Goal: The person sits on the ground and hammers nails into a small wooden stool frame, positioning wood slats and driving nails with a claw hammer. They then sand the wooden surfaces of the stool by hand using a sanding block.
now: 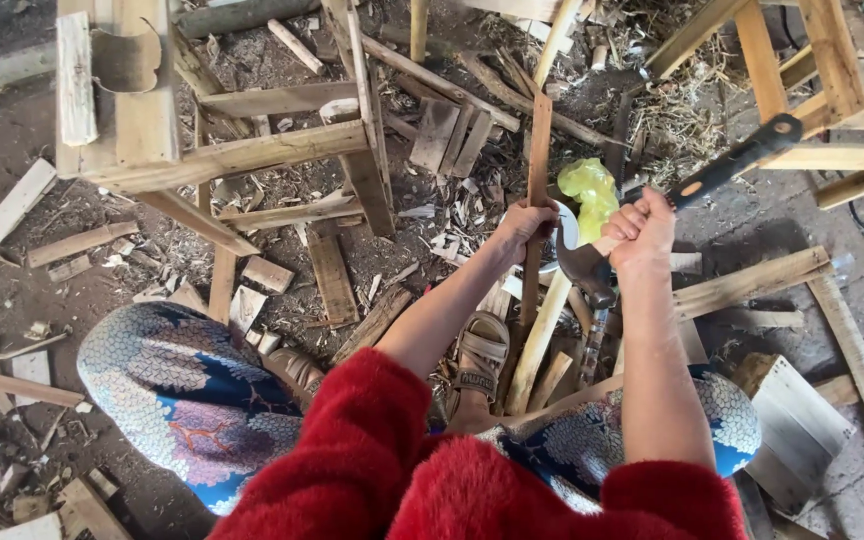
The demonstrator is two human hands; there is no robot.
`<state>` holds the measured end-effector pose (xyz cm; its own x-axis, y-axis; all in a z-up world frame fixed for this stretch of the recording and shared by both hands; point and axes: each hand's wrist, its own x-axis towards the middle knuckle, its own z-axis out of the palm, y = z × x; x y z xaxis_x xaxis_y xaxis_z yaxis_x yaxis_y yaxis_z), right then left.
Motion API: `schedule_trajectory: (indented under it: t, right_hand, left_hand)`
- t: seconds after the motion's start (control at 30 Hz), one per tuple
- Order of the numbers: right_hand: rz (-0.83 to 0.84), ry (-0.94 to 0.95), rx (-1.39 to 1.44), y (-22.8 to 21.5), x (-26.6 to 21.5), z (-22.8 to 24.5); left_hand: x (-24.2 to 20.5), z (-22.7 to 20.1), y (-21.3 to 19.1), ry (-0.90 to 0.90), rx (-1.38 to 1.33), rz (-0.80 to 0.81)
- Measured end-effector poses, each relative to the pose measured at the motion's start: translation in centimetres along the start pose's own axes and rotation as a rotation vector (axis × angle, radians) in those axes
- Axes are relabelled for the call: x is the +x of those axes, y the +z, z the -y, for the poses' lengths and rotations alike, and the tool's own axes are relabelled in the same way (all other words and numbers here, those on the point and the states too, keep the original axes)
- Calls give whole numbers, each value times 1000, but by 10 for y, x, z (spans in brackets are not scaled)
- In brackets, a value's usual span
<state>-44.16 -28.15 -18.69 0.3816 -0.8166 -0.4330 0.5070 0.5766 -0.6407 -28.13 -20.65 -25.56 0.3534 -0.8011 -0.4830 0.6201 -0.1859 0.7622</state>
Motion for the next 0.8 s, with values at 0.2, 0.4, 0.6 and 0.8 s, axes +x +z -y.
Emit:
schedule_trajectory:
  t: [0.2, 0.4, 0.6, 0.8]
  right_hand:
    - [-63, -15, -7, 5, -5, 11]
    - [-11, -22, -127, 28, -10, 25]
    - [79, -9, -139, 68, -22, 29]
    - [135, 55, -197, 118, -32, -4]
  left_hand:
    - [18, 17, -19, -89, 71, -21]
    - [-66, -74, -20, -142, -120, 503]
    - [-76, -153, -52, 5, -331, 666]
    - [-107, -208, -62, 77, -390, 636]
